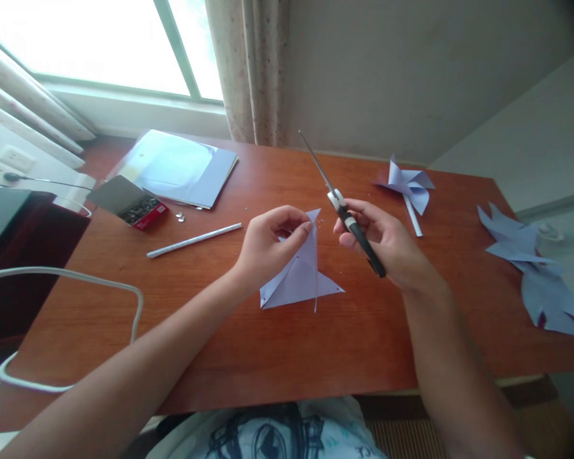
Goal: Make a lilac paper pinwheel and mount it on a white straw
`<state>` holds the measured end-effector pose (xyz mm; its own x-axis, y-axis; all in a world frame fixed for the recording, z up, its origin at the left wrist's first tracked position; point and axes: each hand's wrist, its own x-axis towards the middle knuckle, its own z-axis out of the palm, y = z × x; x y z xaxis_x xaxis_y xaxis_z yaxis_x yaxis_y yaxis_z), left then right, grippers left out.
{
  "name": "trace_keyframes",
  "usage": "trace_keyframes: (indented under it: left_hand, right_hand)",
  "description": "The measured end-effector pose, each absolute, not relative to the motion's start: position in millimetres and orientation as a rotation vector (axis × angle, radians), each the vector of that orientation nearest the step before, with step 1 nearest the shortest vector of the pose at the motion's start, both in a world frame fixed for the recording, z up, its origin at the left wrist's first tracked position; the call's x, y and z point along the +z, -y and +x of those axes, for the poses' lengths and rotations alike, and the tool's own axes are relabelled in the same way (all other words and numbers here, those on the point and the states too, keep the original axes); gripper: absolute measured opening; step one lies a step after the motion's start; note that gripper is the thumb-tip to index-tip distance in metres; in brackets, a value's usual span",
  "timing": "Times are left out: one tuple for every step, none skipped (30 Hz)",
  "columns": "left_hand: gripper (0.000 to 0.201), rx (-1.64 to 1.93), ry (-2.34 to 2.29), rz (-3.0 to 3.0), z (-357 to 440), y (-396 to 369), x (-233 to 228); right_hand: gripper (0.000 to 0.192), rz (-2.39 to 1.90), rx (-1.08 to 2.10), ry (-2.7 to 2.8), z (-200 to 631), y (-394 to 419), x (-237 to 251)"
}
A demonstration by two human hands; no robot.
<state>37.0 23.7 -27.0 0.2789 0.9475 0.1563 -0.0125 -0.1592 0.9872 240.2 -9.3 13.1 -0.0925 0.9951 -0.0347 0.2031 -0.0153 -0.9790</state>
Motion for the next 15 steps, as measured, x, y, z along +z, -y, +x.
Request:
trace_keyframes:
  left_hand:
    - [0.012,1.106,-0.916,1.467,37.0,-24.9,-27.5]
    - [0.012,1.109,-0.917,1.477,36.3,-25.7,-27.9]
    - [0.012,1.109,-0.926,1.485,35.0,-26.0,-28.3]
    - [0.012,1.107,-0.939,1.490,33.0,-26.0,-28.9]
    - [0.012,1.105,-0.955,1.495,30.7,-25.7,-29.6]
    - [0.012,1.105,-0.970,1.498,28.3,-25.3,-30.4]
    - [0.012,1.106,-0.981,1.498,26.0,-24.9,-31.4]
    - [0.013,1.109,-0.988,1.497,24.0,-24.5,-32.5]
    - [0.012,1.113,-0.988,1.497,22.4,-24.1,-33.4]
    - [0.012,1.115,-0.984,1.502,21.2,-23.9,-34.2]
    - [0.011,1.116,-0.977,1.514,20.4,-23.7,-34.7]
    - [0.011,1.115,-0.969,1.530,19.8,-23.5,-35.0]
    - [0.012,1.116,-0.964,1.550,19.5,-23.3,-35.0]
    - [0.012,1.119,-0.960,1.571,19.3,-23.1,-34.7]
    - [0.012,1.126,-0.959,1.588,19.0,-22.8,-34.2]
  right_hand:
    - [0.051,-1.325,1.197,1.454,240.4,7.7,11.1]
    - [0.051,-1.319,1.198,1.492,241.2,6.3,8.1]
    - [0.051,-1.315,1.196,1.528,242.4,5.4,4.2]
    - [0.052,-1.310,1.186,1.562,243.6,5.0,0.0]
    - [0.053,-1.311,1.172,1.595,244.7,5.2,-4.1]
    - [0.053,-1.316,1.147,1.624,245.7,5.9,-7.8]
    - [0.053,-1.325,1.118,1.654,246.3,7.1,-10.6]
    - [0.053,-1.338,1.083,1.685,246.7,8.5,-12.5]
    - [0.053,-1.352,1.047,1.718,246.9,10.0,-13.5]
    - [0.054,-1.363,1.011,1.753,247.1,11.3,-13.7]
    - [0.054,-1.371,0.975,1.787,247.4,12.5,-13.3]
    - [0.054,-1.374,0.936,1.819,247.8,13.4,-12.5]
    - [0.054,-1.374,0.896,1.848,248.5,13.9,-11.6]
    - [0.054,-1.374,0.856,1.876,249.3,14.3,-10.6]
    - [0.054,-1.375,0.821,1.902,250.1,14.4,-9.8]
